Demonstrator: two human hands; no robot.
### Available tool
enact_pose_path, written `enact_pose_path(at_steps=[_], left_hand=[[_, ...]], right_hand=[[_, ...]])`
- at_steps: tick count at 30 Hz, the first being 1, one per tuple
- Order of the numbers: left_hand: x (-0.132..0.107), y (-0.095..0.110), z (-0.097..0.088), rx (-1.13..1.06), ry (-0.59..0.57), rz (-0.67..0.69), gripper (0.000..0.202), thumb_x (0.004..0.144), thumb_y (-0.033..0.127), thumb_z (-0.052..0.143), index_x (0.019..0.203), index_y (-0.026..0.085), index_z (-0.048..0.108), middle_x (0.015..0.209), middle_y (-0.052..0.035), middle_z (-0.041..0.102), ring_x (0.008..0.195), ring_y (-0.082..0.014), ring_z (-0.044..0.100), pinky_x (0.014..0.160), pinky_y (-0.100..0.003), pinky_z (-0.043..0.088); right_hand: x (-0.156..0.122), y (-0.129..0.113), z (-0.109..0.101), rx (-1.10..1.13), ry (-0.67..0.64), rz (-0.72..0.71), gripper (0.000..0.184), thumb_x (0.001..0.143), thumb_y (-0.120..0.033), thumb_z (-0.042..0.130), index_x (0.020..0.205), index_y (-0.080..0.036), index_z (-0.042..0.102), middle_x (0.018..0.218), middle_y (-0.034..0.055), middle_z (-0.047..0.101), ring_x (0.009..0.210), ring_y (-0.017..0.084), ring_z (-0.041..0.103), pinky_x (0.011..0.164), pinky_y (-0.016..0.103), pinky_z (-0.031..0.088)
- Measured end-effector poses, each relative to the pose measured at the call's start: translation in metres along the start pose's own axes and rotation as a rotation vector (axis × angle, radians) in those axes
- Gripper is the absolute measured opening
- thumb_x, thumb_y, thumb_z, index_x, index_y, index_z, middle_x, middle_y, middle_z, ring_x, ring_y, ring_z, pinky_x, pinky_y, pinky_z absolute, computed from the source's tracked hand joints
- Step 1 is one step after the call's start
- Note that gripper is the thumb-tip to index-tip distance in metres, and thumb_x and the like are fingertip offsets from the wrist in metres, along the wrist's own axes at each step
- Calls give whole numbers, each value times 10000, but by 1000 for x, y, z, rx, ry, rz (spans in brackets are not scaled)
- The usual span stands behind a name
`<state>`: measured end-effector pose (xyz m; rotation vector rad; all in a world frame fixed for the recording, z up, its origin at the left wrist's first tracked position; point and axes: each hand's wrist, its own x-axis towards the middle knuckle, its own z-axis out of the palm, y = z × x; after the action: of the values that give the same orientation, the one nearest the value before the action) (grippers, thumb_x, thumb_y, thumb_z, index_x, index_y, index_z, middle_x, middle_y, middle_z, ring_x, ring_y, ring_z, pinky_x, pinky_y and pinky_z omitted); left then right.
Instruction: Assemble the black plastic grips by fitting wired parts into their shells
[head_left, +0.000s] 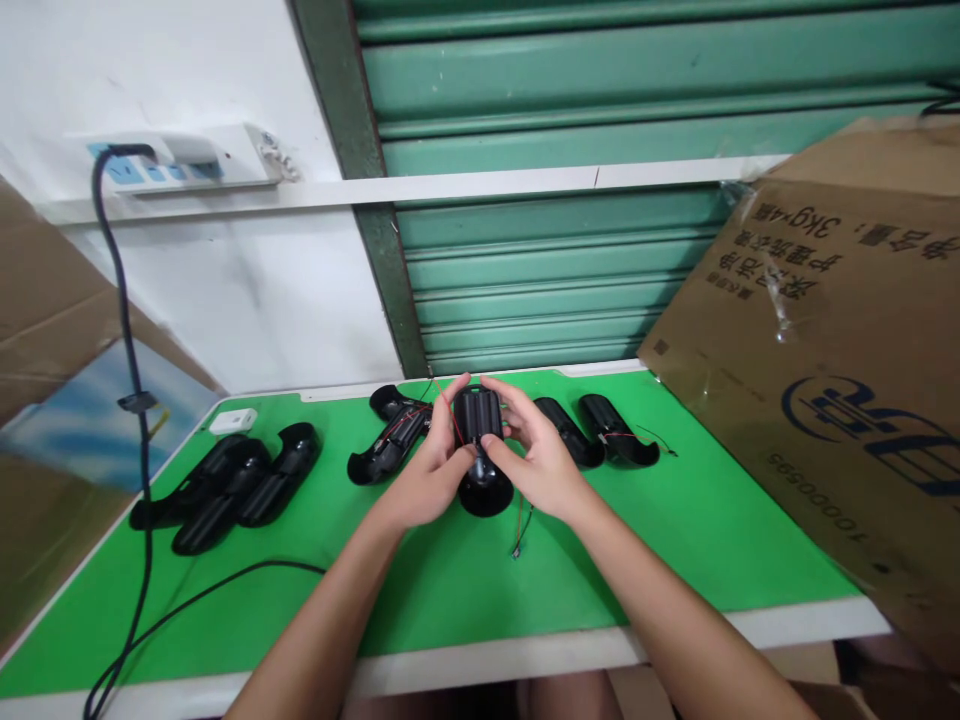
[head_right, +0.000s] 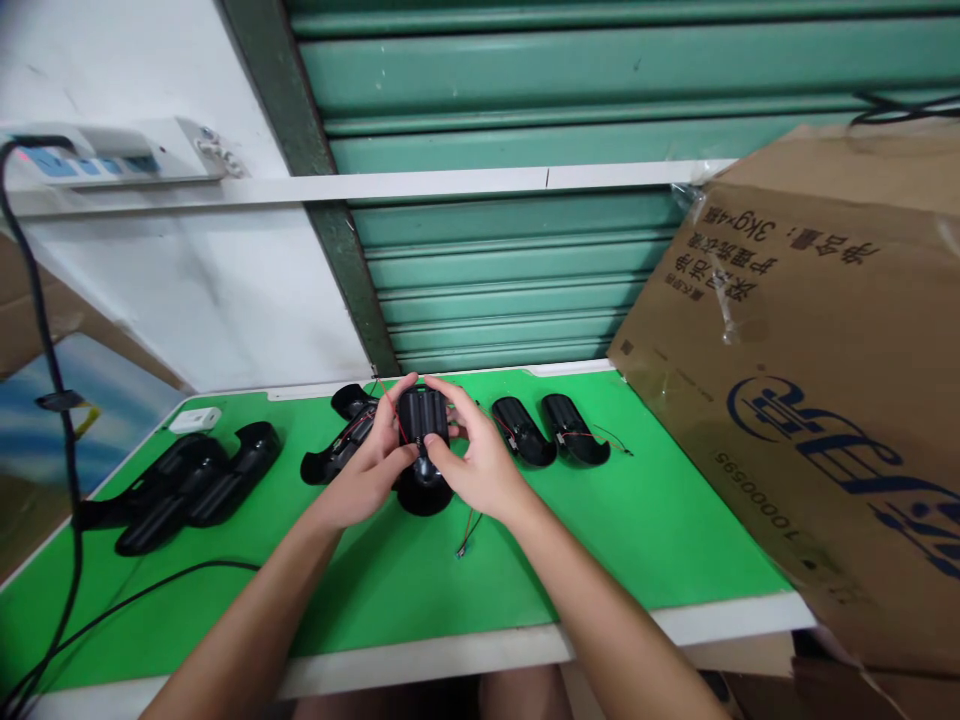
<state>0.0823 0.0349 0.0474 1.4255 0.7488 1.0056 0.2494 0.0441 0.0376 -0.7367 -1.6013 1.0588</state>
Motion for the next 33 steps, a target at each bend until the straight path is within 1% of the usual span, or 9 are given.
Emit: enact_pose_path(at_steps=[5, 7, 13, 18, 22, 25, 28, 31, 33], left_hand=[[-1, -1, -4, 116, -26, 33, 764, 970, 232, 500, 1622, 271, 104, 1672, -123, 289, 1523, -296, 349, 1268, -486, 271], [-1, -2, -5, 160, -34, 54, 733, 982, 232, 487, 1611, 260, 110, 1676, -127, 264, 1543, -292, 311, 1288, -485, 229], [-1, -2, -3, 260, -11, 96, 647, 991, 222, 456, 1563, 214, 153, 1617, -152, 311, 1542, -289, 297, 1294, -489, 222], [-1, -2, 0, 341, 33, 136, 660, 952, 193, 485, 1544, 189, 194, 1592, -155, 336, 1531, -285, 307, 1291, -446, 235], [0, -2, 4, 404, 45, 154, 632, 951, 174, 459, 1527, 172, 197, 1564, -174, 365, 1495, -284, 360, 1284, -459, 246], [0, -3, 5, 403, 48, 146, 649, 938, 166, 465, 1526, 177, 190, 1551, -171, 372, 1473, -285, 384, 1269, -459, 276], [0, -5, 4, 336, 46, 118, 667, 911, 140, 462, 1526, 199, 211, 1532, -143, 391, 1450, -274, 407, 1261, -461, 283], [0, -5, 1, 223, 60, 69, 611, 946, 185, 457, 1521, 241, 257, 1514, -109, 422, 1443, -273, 420, 1258, -474, 282], [0, -5, 0, 179, 54, 52, 591, 985, 243, 474, 1530, 265, 249, 1545, -105, 405, 1456, -276, 415, 1261, -476, 276]], right_hand=[[1, 1, -2, -15, -26, 17, 644, 853, -140, 602, 1472, -223, 446, 1451, 117, 589, 1176, 208, 668, 965, 335, 572], [1, 3, -3, -15, -51, 20, 645, 870, -151, 598, 1487, -225, 428, 1448, 117, 589, 1192, 212, 662, 1004, 353, 563], [-4, 8, -2, -106, -74, 25, 671, 935, -176, 562, 1566, -270, 355, 1566, 102, 482, 1365, 239, 554, 1174, 449, 455], [-6, 11, 3, -134, -52, 7, 672, 939, -168, 540, 1573, -259, 335, 1581, 105, 459, 1442, 236, 484, 1237, 461, 389], [-6, 15, 7, -138, -27, 2, 680, 926, -139, 518, 1568, -252, 322, 1584, 105, 451, 1468, 231, 454, 1266, 474, 347], [-6, 18, 9, -143, -13, -3, 682, 919, -126, 513, 1562, -249, 322, 1579, 111, 454, 1466, 234, 457, 1266, 485, 345], [-6, 18, 8, -132, -14, -4, 683, 913, -131, 527, 1558, -241, 330, 1578, 115, 458, 1455, 235, 471, 1257, 479, 359], [-4, 13, 3, -71, -36, 25, 672, 919, -162, 547, 1557, -247, 353, 1563, 107, 489, 1398, 226, 534, 1215, 449, 418], [-2, 10, -1, 2, -70, 65, 649, 930, -200, 555, 1553, -258, 380, 1540, 97, 525, 1332, 220, 595, 1169, 429, 471]])
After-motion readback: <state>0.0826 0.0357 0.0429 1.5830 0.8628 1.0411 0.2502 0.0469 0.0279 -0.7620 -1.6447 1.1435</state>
